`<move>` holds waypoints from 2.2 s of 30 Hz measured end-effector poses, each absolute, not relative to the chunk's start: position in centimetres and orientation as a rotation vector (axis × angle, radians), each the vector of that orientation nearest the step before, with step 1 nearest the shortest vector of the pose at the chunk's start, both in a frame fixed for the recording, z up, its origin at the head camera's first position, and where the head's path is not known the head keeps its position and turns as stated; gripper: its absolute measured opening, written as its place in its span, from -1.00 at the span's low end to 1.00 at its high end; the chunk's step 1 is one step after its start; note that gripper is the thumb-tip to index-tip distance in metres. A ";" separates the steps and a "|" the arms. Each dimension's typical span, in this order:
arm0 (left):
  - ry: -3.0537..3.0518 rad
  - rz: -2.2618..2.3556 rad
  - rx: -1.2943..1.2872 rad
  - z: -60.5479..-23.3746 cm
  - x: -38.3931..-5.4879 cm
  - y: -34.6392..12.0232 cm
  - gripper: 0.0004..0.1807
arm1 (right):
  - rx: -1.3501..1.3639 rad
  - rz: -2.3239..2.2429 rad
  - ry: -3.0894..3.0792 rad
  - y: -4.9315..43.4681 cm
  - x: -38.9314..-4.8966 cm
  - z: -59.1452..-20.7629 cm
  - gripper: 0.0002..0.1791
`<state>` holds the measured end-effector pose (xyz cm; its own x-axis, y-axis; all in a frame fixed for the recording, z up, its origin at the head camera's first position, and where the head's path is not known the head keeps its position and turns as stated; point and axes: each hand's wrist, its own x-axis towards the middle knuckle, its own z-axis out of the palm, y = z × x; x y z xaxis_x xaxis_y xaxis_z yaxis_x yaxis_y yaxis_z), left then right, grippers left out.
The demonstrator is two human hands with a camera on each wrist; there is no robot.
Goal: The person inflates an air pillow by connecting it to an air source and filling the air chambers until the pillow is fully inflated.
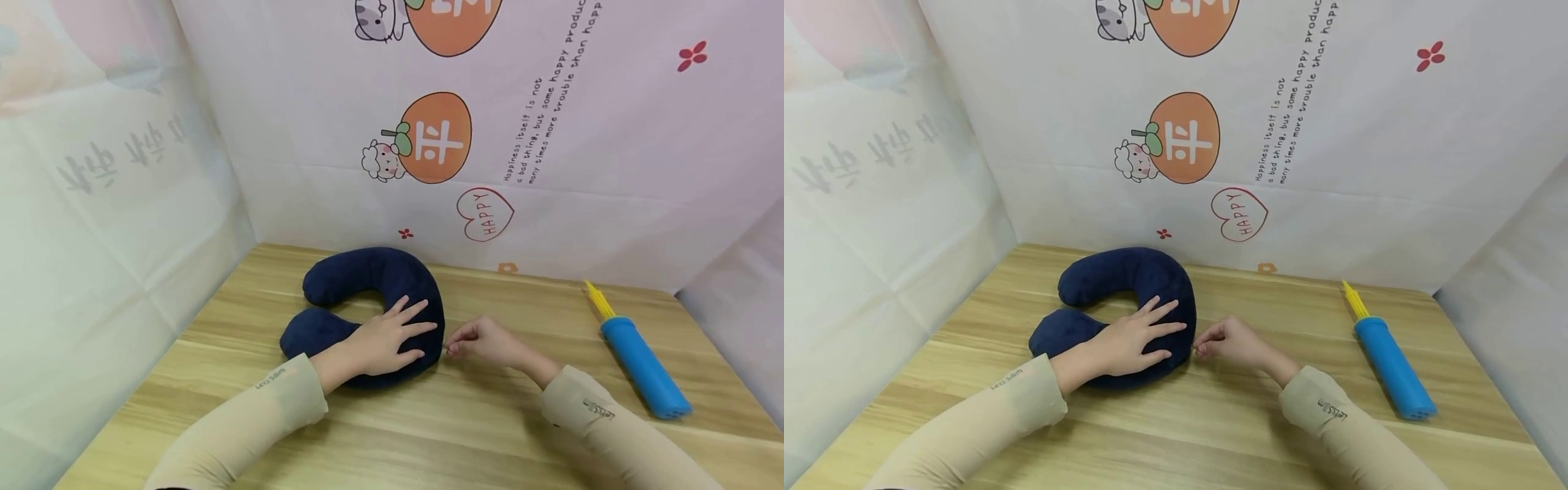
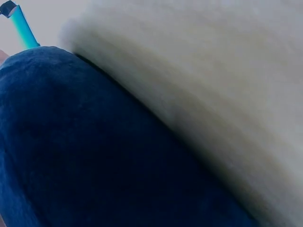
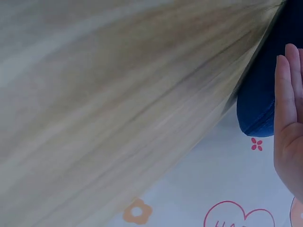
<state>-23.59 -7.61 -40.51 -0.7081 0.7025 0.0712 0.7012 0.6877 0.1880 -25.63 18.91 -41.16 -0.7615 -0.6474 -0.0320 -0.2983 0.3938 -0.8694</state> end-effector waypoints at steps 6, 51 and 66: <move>2.890 0.343 1.183 -40.9 -24.1 -6.8 -0.41 | -0.794 -1.313 2.284 19.0 -25.4 -41.7 -0.83; 2.813 0.399 1.104 -39.7 -24.5 -6.2 -0.27 | -0.827 -1.284 2.319 19.7 -25.2 -40.9 -0.83; 2.780 0.348 1.192 -40.2 -24.0 -5.4 -0.19 | -0.680 -1.373 2.376 23.1 -25.8 -40.5 -0.82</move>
<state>-24.01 -5.42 -40.22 -0.6895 0.7243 0.0007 0.7021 0.6681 0.2462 -25.85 23.07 -40.49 -0.8381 -0.5446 -0.0317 -0.2445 0.4269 -0.8706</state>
